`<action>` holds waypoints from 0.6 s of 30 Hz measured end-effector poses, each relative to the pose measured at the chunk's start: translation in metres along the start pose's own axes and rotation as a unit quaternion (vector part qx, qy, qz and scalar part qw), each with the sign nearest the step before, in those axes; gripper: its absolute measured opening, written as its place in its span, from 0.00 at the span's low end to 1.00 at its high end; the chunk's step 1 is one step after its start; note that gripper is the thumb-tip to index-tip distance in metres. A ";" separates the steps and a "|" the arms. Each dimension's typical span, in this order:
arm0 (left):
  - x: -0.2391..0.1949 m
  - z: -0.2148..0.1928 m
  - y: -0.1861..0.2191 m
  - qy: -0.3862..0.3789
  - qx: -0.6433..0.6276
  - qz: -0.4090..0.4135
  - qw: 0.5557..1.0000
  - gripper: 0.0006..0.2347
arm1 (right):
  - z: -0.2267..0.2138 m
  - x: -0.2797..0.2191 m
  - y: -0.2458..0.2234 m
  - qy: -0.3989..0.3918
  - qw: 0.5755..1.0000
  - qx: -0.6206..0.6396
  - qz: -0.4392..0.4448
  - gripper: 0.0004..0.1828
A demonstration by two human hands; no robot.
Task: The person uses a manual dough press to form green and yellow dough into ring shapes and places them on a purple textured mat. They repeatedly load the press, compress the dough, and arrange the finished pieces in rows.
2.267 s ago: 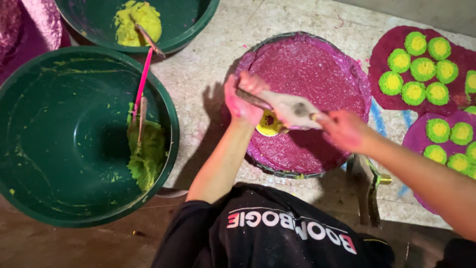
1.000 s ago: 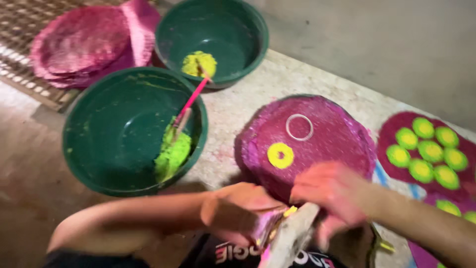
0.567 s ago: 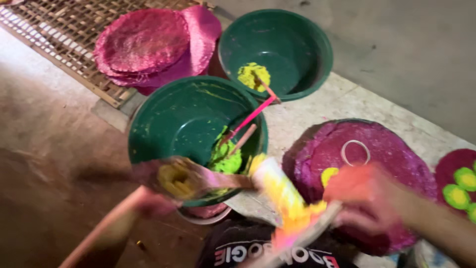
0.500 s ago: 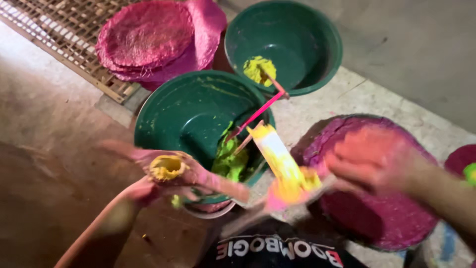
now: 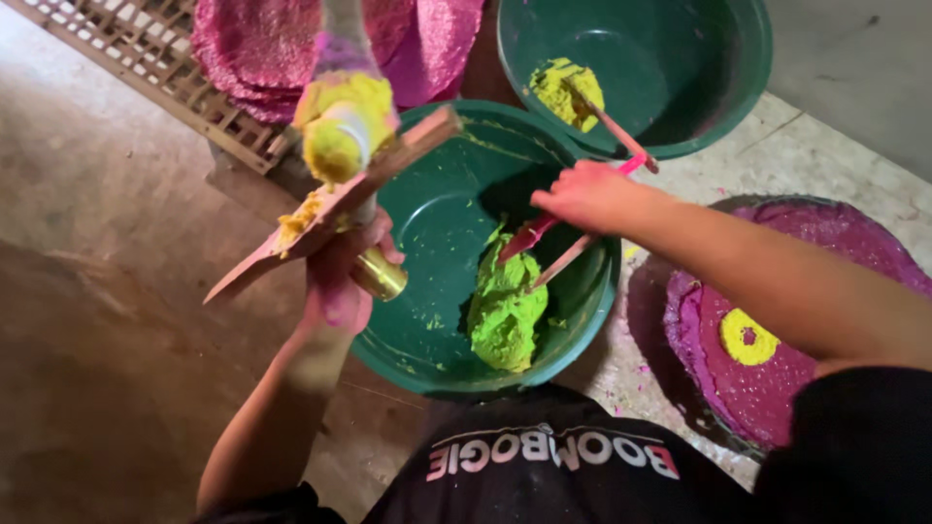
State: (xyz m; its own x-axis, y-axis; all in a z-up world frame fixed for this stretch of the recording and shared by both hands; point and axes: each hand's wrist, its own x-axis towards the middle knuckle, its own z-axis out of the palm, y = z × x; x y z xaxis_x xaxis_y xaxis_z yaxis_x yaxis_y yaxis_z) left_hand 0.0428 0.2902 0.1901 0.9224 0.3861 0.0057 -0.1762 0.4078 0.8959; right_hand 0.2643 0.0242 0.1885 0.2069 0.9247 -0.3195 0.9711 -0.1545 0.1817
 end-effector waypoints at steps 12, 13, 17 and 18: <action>0.095 0.026 -0.029 -0.009 -0.011 -0.016 1.000 0.19 | -0.051 -0.048 -0.027 0.138 0.982 0.131 0.006 0.12; 0.112 0.033 -0.034 -0.018 -0.004 -0.032 0.999 0.20 | -0.055 -0.055 -0.011 0.135 0.975 0.158 0.076 0.12; 0.195 0.059 -0.069 -0.008 -0.001 -0.059 0.998 0.22 | -0.038 -0.097 0.109 -0.032 0.881 0.237 0.408 0.21; 0.220 0.068 -0.084 -0.004 -0.010 -0.068 0.998 0.22 | -0.024 -0.104 0.141 -0.047 0.867 0.227 0.442 0.21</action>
State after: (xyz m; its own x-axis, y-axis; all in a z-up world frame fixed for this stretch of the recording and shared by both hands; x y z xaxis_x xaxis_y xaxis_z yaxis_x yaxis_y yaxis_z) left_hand 0.2839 0.2848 0.1462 0.9413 0.3188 -0.1110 -0.0564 0.4726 0.8794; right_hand 0.3765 -0.0854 0.2695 0.8823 0.3461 -0.3192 0.3703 -0.9288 0.0167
